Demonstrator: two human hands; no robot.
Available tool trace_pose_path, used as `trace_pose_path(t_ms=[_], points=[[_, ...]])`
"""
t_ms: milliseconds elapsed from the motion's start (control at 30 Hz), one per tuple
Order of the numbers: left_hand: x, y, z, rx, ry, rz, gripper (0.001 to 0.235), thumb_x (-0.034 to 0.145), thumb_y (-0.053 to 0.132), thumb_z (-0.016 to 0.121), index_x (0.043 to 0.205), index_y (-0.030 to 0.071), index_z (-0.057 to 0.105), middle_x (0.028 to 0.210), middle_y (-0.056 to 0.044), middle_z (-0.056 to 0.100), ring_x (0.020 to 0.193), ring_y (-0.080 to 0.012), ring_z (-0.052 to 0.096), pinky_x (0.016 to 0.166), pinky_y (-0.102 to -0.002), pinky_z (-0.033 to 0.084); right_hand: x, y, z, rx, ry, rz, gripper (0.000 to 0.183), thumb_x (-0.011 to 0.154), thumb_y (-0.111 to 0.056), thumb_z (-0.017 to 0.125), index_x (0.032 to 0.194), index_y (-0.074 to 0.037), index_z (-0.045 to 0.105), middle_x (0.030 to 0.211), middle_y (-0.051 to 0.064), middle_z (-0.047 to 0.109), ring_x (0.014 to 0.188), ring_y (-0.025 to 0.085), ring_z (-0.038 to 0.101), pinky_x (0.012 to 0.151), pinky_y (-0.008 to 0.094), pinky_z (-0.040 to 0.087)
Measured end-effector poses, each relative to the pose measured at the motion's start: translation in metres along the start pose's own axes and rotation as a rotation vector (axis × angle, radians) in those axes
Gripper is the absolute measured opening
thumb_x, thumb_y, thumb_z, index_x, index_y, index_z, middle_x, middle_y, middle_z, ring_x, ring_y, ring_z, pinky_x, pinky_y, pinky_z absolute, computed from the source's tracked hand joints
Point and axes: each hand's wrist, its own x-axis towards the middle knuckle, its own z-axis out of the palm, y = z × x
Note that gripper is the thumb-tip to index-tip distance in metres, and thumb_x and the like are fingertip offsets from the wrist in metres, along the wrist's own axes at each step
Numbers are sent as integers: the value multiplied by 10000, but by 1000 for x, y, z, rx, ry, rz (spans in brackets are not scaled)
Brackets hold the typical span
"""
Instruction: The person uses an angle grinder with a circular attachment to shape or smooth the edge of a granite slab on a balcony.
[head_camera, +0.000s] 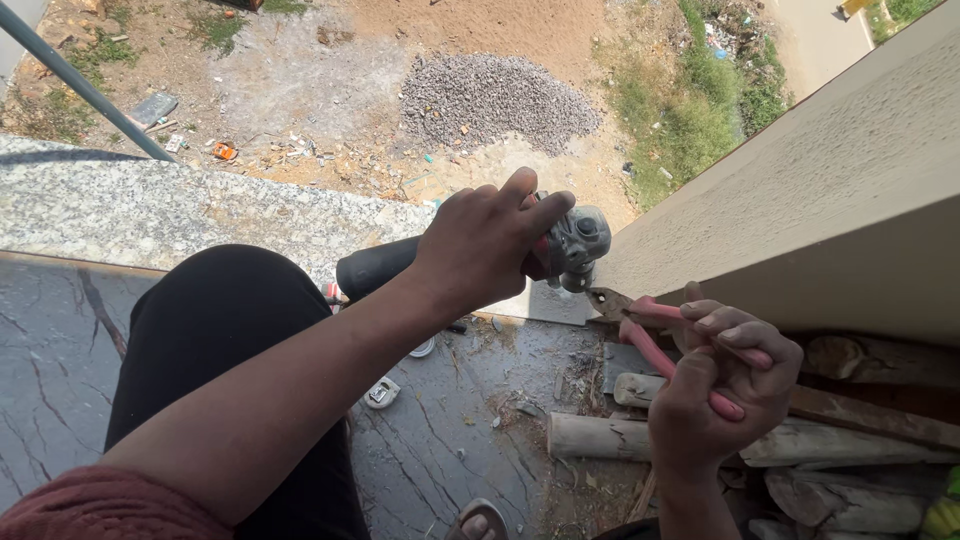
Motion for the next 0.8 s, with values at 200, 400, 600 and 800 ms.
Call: trace_pose_path(t_ms=[200,400,600,800], points=[[4,4,-5,42,45,36,592,702,193,853,1239,238,606,1024,-111,584,765,-333,689,605,-488,522,-22,7,-10,695,-243,502,226,942,176,468,1092,11,503,1032,155,601,1072,271,675,1159,604,476],[-1,10,-9,-35,83,-1,735,611,230,851,1279,250,545,1060,-106,570,789,-327,695,605,-471,525,3,-10,4,56,-37,15,180,1084,129,468,1177,-24,477,1087,131,593,1095,220,676,1147,546,517],[0,-14,28,226,84,127,562,804,191,799,1293,312,550,1143,-75,572,794,-252,690,626,-438,515,9,-14,-9,693,30,632,302,861,177,371,1109,51,490,1040,203,594,1031,284,705,1057,512,600],[-9,-5,14,71,127,239,512,846,306,813,1284,341,550,1090,-39,585,833,-217,686,634,-411,500,26,1,-19,146,220,181,233,930,134,404,1070,-34,486,1079,131,571,1064,261,655,995,571,562]])
